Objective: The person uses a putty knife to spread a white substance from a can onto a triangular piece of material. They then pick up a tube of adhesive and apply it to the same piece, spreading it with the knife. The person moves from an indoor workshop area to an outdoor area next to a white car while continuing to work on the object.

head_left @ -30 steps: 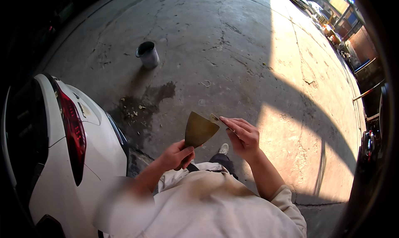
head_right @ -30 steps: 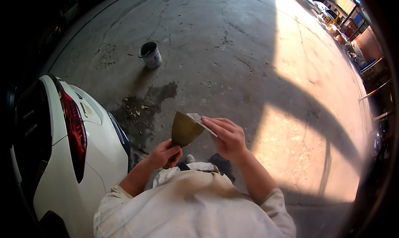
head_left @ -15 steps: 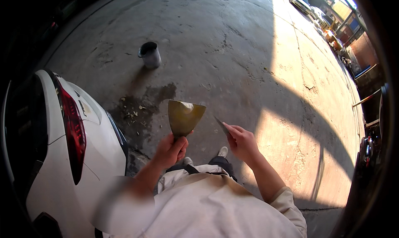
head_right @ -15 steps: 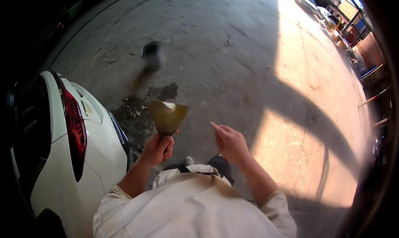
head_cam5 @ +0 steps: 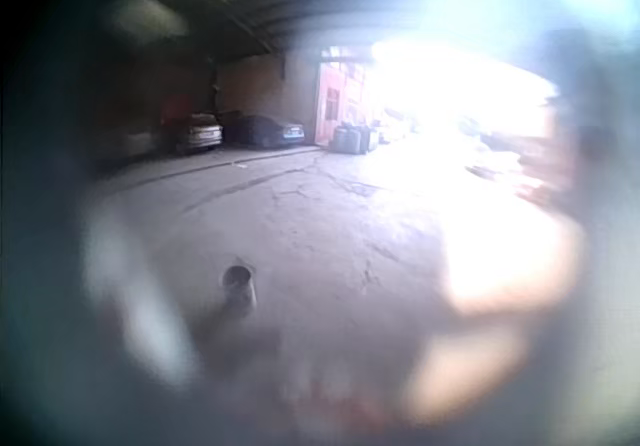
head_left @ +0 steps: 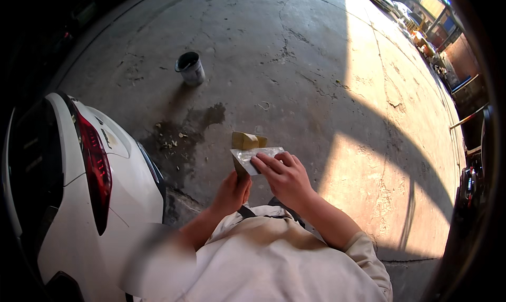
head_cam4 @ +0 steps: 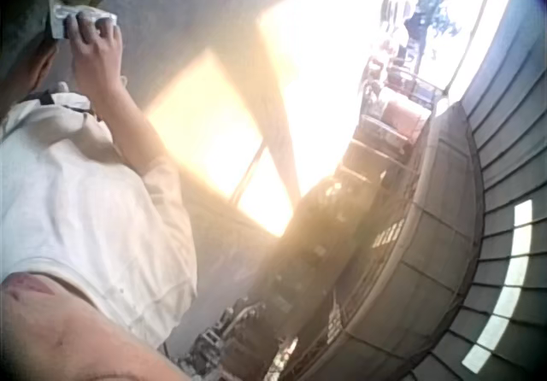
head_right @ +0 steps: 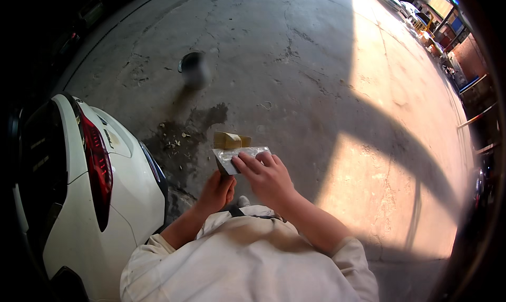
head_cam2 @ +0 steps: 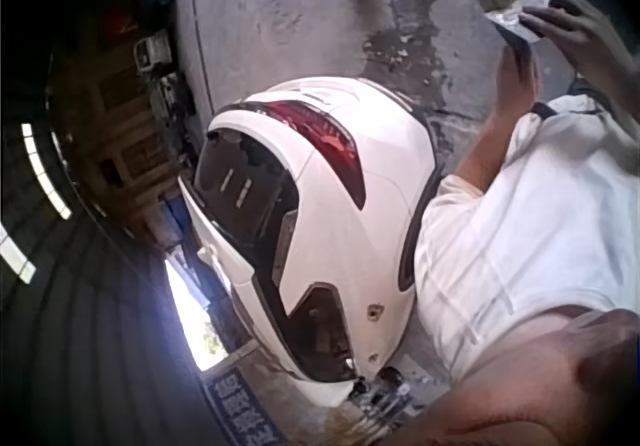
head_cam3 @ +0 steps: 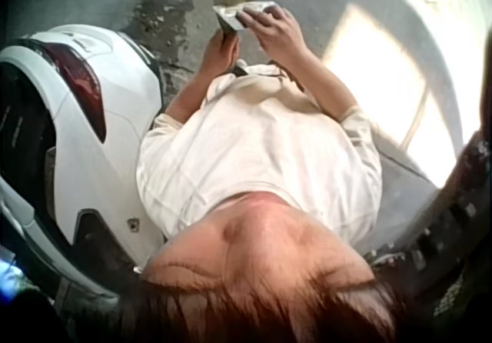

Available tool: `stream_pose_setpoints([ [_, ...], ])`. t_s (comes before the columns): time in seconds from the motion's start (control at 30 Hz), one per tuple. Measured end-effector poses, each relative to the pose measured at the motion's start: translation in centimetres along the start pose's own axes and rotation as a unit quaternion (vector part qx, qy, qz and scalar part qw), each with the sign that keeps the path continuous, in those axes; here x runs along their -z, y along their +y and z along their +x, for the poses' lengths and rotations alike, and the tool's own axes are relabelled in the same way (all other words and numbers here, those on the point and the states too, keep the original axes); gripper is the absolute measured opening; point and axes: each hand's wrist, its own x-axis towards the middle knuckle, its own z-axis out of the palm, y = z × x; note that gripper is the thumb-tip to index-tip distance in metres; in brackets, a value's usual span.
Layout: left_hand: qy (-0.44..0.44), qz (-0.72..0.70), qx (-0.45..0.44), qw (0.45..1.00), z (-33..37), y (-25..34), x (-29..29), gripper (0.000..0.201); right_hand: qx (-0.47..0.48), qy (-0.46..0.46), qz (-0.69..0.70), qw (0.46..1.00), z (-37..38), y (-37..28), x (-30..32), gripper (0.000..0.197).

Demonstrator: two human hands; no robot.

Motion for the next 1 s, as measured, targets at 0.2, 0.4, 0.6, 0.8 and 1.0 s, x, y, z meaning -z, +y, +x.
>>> stream_pose_setpoints([
  [0.2, -0.010, -0.042, 0.007, 0.999, 0.2, -0.3, -0.1, 0.014, -0.024, 0.016, -0.010, 1.000, 0.1, 0.3, 0.3, 0.053],
  [0.4, -0.096, -0.128, 0.104, 0.982, -0.3, 1.8, 1.3, 0.019, 0.005, 0.119, 0.144, 0.982, 0.8, 1.2, 2.4, 0.050],
  [0.6, -0.181, -0.127, 0.142, 0.965, -0.7, 3.5, 3.5, 0.021, 0.021, 0.044, 0.226, 0.973, 0.6, 3.4, 3.0, 0.050],
  [0.8, -0.128, 0.012, -0.010, 0.992, -1.2, 0.5, 4.3, 0.023, -0.122, -0.133, 0.334, 0.925, -1.3, 4.7, 2.9, 0.036],
  [1.0, 0.020, 0.403, -0.356, 0.843, 0.2, 1.5, 1.0, 0.063, -0.412, -0.025, 0.791, 0.452, -3.5, 2.4, -1.0, 0.027],
])
